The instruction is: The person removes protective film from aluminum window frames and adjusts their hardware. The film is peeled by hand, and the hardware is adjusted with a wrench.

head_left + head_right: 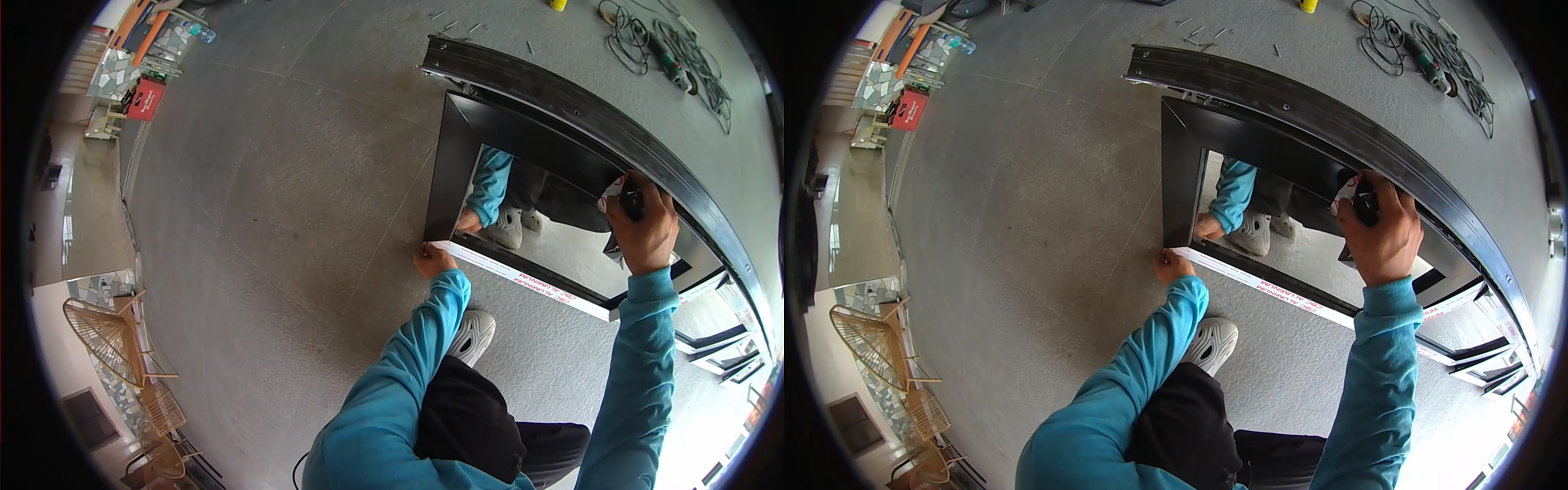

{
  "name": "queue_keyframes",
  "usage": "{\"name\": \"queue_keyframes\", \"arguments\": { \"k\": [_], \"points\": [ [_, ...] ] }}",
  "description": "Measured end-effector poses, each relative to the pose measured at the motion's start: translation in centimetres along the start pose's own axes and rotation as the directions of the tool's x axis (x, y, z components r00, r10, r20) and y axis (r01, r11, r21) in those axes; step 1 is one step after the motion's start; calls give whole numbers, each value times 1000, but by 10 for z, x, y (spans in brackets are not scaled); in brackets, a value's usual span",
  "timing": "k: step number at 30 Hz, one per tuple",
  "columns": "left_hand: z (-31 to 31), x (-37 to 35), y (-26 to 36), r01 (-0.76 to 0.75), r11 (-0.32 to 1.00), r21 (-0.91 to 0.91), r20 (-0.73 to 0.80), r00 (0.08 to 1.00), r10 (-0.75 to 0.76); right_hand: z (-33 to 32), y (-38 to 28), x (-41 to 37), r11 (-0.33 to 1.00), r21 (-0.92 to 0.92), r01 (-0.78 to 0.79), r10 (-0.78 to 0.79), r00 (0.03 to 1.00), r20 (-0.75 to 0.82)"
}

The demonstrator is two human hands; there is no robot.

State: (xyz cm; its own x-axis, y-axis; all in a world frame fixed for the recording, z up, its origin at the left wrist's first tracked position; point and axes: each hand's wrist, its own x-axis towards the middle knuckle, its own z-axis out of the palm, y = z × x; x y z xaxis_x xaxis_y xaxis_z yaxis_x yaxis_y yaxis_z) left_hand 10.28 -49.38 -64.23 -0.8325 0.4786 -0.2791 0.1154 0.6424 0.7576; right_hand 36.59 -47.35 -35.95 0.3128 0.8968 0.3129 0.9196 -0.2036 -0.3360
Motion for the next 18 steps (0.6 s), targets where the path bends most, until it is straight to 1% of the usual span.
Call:
{"name": "queue_keyframes", "arguments": {
  "k": [4, 6, 7, 9, 10, 12, 13, 15, 16, 18],
  "points": [
    [-2, -1, -1, -28, 999, 16, 2, 1000, 28, 0, 0, -1, 1000, -2, -2, 2, 1000, 3],
    [-2, 6, -19, -181, 983, -37, 83, 979, 184, 0, 1, -2, 1000, 18, 6, -6, 1000, -1],
    [-3, 7, -25, -183, 982, -38, 84, 979, 186, 0, 2, -1, 999, 37, 20, -19, 1000, -8],
    [-5, 6, -38, -304, 952, 24, 149, 943, 297, 0, 5, -1, 999, 35, 21, -21, 1000, 2],
    [-1, 8, -43, -304, 952, 25, 153, 942, 297, 0, 6, -1, 999, 34, 24, -25, 1000, 9],
    [9, 15, -55, -245, 962, -121, 19, 968, 249, -1, 6, -1, 999, 32, 20, -20, 1000, 19],
    [13, 22, -65, -244, 962, -121, 17, 969, 248, -1, 7, -1, 999, 33, 18, -19, 999, 28],
    [14, 39, -78, -201, 974, -104, 183, 959, 217, -1, 6, -1, 999, 39, 21, -21, 1000, 15],
    [7, 40, -67, -204, 973, -106, 182, 958, 221, 0, 6, -1, 999, 44, 22, -22, 1000, 3],
    [-18, 36, -38, -361, 920, 156, 325, 898, 297, -1, 7, -1, 999, 43, 31, -31, 1000, 2]
  ]
}}
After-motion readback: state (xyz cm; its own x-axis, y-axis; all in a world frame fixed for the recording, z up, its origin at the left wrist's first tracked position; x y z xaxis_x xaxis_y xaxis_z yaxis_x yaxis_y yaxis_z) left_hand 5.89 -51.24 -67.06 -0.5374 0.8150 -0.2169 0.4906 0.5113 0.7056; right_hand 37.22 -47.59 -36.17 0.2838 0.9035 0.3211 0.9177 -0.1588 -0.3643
